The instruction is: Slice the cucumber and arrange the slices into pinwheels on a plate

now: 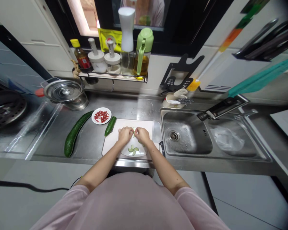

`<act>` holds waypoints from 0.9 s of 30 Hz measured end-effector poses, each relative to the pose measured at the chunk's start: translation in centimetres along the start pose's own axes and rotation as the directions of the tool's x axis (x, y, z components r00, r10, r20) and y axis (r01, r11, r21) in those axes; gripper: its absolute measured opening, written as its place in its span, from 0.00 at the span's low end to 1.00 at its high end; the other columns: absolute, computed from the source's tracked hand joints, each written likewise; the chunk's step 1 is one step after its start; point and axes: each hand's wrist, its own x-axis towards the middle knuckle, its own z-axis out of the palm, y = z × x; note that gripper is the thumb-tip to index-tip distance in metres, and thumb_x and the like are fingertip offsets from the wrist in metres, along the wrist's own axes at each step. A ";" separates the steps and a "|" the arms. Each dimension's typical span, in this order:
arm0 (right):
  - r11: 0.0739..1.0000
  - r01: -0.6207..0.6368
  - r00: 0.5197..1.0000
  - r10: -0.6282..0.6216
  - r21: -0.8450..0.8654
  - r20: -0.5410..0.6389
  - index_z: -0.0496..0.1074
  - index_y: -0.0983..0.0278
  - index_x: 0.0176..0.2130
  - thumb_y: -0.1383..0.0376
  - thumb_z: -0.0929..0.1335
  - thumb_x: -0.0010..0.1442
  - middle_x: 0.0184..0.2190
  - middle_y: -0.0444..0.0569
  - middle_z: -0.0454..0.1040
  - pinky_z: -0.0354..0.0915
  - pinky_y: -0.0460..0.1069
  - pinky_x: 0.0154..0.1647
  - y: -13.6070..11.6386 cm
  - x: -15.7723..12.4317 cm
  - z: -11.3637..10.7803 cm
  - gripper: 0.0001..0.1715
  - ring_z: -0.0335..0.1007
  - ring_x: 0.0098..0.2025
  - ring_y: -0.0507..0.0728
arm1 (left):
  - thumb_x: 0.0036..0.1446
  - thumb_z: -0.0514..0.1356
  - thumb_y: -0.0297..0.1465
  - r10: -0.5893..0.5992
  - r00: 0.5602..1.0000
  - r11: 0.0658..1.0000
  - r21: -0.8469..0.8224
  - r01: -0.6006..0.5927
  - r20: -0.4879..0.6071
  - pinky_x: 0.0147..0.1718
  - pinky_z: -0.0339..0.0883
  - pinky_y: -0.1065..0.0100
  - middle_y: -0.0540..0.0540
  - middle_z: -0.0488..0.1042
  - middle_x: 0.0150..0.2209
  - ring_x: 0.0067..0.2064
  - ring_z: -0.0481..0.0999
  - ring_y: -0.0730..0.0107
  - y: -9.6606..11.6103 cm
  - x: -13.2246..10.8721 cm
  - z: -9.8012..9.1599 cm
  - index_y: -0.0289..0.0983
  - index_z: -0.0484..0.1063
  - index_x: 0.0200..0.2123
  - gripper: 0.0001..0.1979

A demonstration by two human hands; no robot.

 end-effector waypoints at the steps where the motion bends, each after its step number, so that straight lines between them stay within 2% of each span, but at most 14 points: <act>1: 1.000 0.016 1.000 -0.016 0.003 0.000 0.74 0.61 0.39 0.62 0.63 0.60 0.36 0.47 0.78 0.55 0.45 0.35 0.0 0.0 -0.1 0.11 0.71 0.38 0.54 | 0.59 0.55 0.32 -0.003 1.000 1.000 -0.001 0.003 0.004 0.47 0.54 0.60 0.45 0.76 0.40 0.47 0.71 0.60 0.0 0.0 0.0 0.43 0.75 0.41 0.10; 8: 0.996 0.083 0.996 -0.083 -0.017 0.036 0.73 0.62 0.40 0.61 0.64 0.60 0.39 0.49 0.77 0.56 0.45 0.36 -0.7 0.1 -0.6 0.12 0.71 0.40 0.55 | 0.57 0.56 0.30 -0.003 1.000 1.000 0.026 0.003 -0.005 0.47 0.55 0.60 0.46 0.76 0.39 0.47 0.71 0.60 -0.1 0.0 0.0 0.43 0.75 0.41 0.11; 19: 0.995 0.081 0.993 -0.076 -0.061 0.090 0.73 0.62 0.42 0.62 0.63 0.62 0.41 0.50 0.77 0.57 0.45 0.39 -1.2 0.0 -1.2 0.12 0.70 0.42 0.55 | 0.57 0.56 0.29 -0.007 1.000 1.000 0.014 0.007 -0.013 0.46 0.54 0.60 0.46 0.75 0.38 0.46 0.71 0.60 -0.3 0.1 0.3 0.43 0.75 0.41 0.10; 27: 0.985 0.125 0.987 -0.111 -0.120 0.118 0.73 0.62 0.43 0.65 0.62 0.63 0.45 0.53 0.76 0.58 0.46 0.40 -1.5 0.0 -1.7 0.12 0.71 0.44 0.56 | 0.58 0.56 0.31 -0.013 1.000 1.000 0.023 0.013 -0.006 0.46 0.54 0.60 0.46 0.76 0.39 0.47 0.70 0.60 -0.1 -0.3 -0.1 0.43 0.74 0.40 0.09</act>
